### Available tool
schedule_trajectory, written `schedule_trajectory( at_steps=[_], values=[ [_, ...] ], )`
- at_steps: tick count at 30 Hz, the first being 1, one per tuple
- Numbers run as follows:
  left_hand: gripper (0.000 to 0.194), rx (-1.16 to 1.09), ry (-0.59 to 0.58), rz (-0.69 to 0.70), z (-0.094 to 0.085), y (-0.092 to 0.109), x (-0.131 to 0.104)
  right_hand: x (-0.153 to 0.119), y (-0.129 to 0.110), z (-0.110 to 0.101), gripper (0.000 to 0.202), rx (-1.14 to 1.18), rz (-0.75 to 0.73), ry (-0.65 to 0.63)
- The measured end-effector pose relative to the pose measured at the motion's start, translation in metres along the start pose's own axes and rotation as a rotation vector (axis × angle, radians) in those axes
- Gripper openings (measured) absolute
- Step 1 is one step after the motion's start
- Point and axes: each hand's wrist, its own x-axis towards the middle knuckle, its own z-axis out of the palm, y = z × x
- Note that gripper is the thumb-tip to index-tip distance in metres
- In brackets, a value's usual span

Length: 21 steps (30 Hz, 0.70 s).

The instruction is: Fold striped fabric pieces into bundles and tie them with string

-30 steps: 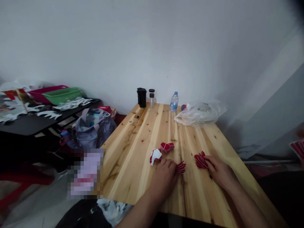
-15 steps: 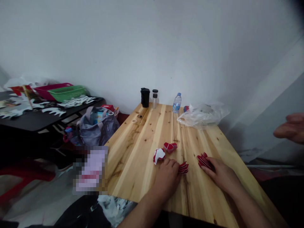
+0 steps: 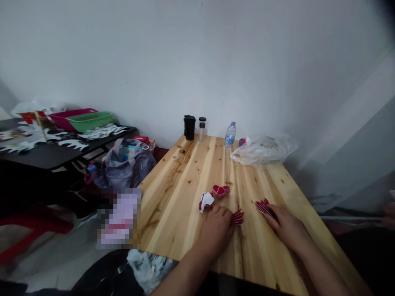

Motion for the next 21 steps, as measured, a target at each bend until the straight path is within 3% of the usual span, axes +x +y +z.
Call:
schedule_trajectory(
  at_steps=[7, 15, 17, 21],
  values=[
    [0.012, -0.034, -0.018, 0.014, -0.004, -0.001, 0.0, 0.0, 0.007, 0.005, 0.04, 0.09, -0.03, 0.051],
    [0.012, -0.083, -0.003, 0.001, -0.006, -0.003, -0.001, 0.002, -0.006, 0.013, 0.045, -0.063, -0.063, 0.158],
    [0.015, -0.13, 0.025, -0.015, -0.007, -0.004, -0.002, 0.003, -0.008, 0.014, 0.047, 0.019, -0.019, 0.193],
    [0.021, -0.183, 0.04, -0.016, -0.006, -0.006, -0.002, 0.0, -0.01, 0.014, 0.045, 0.388, 0.213, 0.257]
  ],
)
